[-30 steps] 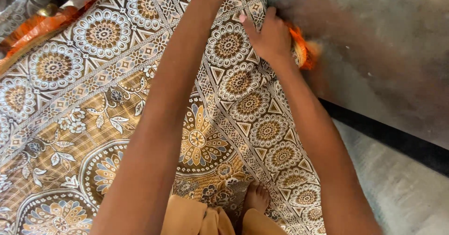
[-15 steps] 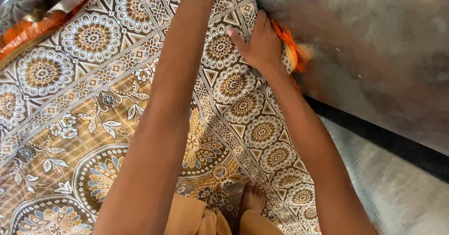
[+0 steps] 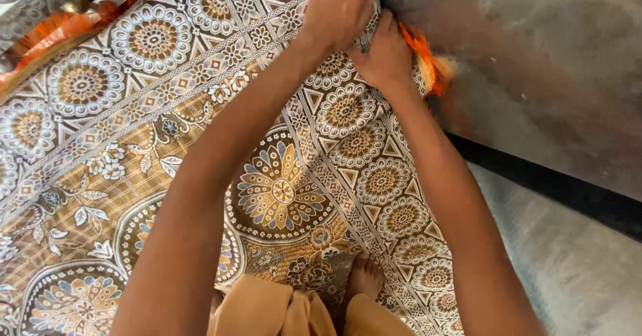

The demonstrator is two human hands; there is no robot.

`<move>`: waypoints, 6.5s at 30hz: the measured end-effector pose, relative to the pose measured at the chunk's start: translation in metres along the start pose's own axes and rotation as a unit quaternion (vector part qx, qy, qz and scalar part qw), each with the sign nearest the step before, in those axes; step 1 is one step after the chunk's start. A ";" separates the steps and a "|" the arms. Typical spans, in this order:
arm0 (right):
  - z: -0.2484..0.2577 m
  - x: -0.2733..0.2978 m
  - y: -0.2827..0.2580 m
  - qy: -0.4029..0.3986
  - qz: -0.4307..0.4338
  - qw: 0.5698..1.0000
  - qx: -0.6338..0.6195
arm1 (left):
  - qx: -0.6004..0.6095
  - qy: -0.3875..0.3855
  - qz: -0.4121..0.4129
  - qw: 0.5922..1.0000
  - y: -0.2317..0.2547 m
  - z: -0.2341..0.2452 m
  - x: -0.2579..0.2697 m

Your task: Spreading and smoothing a patterned bedsheet over a bed surface.

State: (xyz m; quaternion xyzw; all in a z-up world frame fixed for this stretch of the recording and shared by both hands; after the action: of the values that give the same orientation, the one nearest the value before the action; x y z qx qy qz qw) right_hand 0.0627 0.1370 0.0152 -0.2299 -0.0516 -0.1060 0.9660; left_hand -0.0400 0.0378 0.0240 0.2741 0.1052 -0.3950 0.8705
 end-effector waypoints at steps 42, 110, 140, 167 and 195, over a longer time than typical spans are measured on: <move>0.111 0.244 0.045 -0.026 -0.077 0.997 -0.019 | -0.015 -0.186 0.002 0.982 0.089 0.013 0.056; 0.056 0.227 0.065 0.039 -0.153 0.987 -0.023 | -0.191 -0.100 -0.057 0.975 0.127 -0.052 0.062; 0.045 0.237 0.045 0.148 -0.093 0.983 0.056 | -0.104 -0.234 0.257 0.932 -0.095 0.140 0.152; 0.034 0.193 -0.069 0.127 0.132 0.975 0.127 | -0.171 0.025 0.116 0.978 -0.205 0.298 0.310; -0.083 0.027 -0.319 -0.156 0.399 0.877 0.217 | -0.037 -0.026 0.278 0.960 -0.260 0.317 0.324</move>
State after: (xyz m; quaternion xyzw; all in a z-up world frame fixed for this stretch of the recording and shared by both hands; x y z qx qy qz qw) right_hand 0.0205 -0.1838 0.0832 -0.0290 -0.1274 0.3394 0.9315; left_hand -0.0281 -0.4836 0.0545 0.2493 0.0168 -0.1406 0.9580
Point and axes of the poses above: each hand's wrist, its own x-axis away from the middle knuckle, its own z-axis out of the back of the hand, y = z × x, the point moved 6 cm from there along -x, towards the middle knuckle
